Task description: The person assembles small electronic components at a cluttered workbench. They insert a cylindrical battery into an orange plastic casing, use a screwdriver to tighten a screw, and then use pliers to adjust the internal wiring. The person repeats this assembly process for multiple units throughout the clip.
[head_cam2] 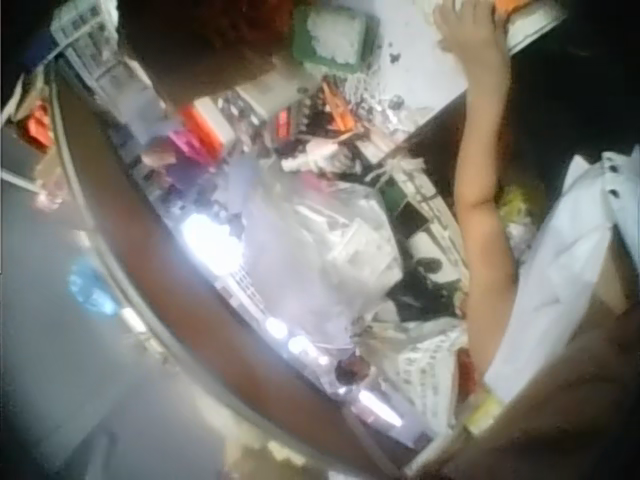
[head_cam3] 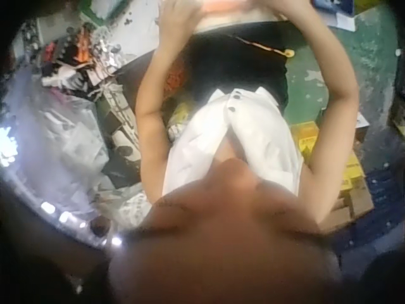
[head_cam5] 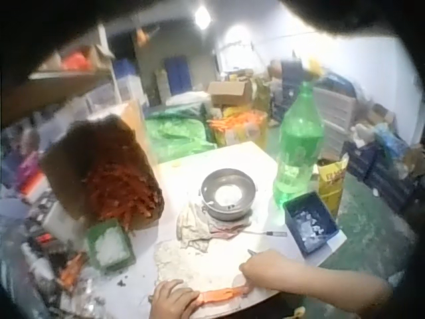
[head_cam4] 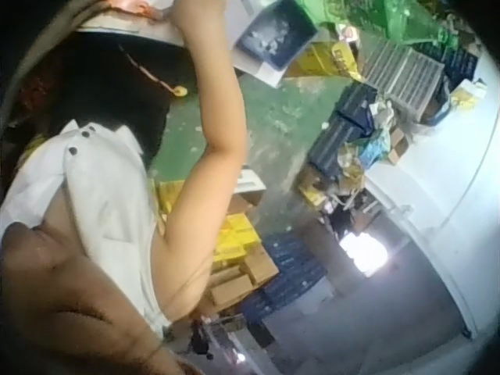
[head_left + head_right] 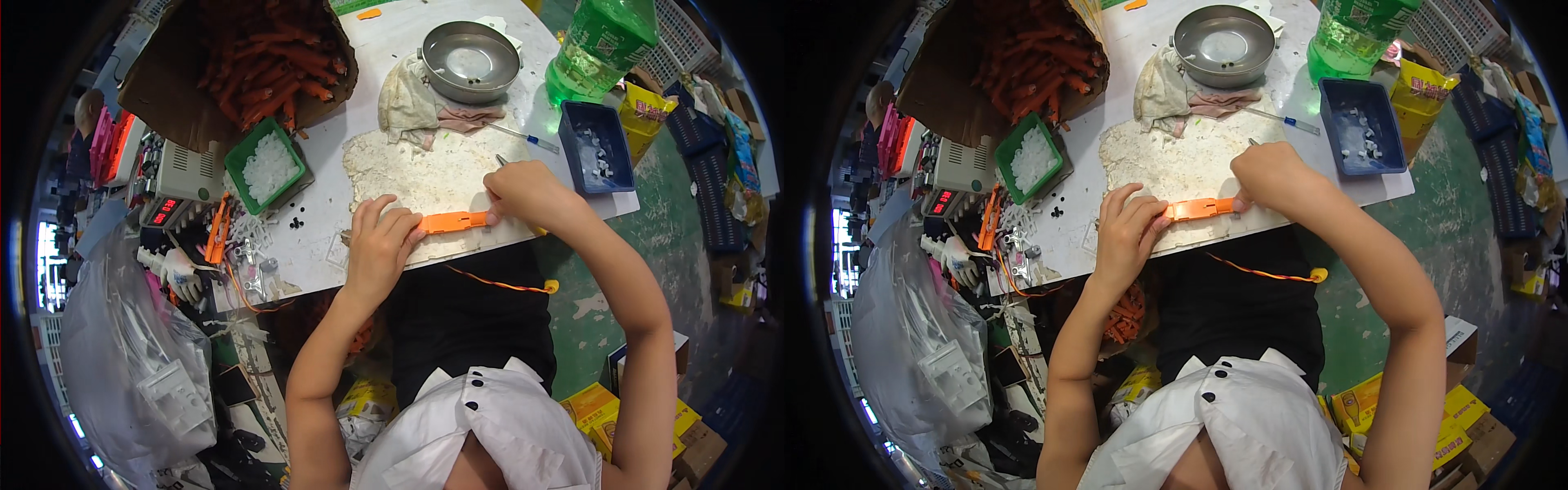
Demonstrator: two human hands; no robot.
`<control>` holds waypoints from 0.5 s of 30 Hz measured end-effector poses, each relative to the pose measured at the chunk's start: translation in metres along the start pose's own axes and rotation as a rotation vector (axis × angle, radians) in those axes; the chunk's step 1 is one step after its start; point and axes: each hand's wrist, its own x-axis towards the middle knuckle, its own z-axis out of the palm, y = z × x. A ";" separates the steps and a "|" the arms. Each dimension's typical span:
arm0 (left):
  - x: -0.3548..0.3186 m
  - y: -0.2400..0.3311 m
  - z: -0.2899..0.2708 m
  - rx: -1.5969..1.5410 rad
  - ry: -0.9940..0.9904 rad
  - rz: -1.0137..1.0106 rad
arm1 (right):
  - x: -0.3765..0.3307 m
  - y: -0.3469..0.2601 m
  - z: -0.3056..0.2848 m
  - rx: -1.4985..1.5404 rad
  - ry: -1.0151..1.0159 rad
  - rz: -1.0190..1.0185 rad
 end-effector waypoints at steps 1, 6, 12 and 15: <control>0.000 0.000 0.000 -0.005 -0.011 -0.002 | 0.000 0.000 0.003 -0.007 0.019 -0.025; -0.005 0.010 0.002 0.018 0.004 -0.041 | -0.029 -0.004 0.023 0.191 0.247 -0.196; -0.026 0.020 0.012 -0.043 0.062 -0.107 | -0.045 -0.027 0.073 0.750 0.697 -0.178; -0.035 0.029 0.011 -0.016 0.112 -0.108 | -0.052 -0.034 0.086 0.920 0.729 -0.161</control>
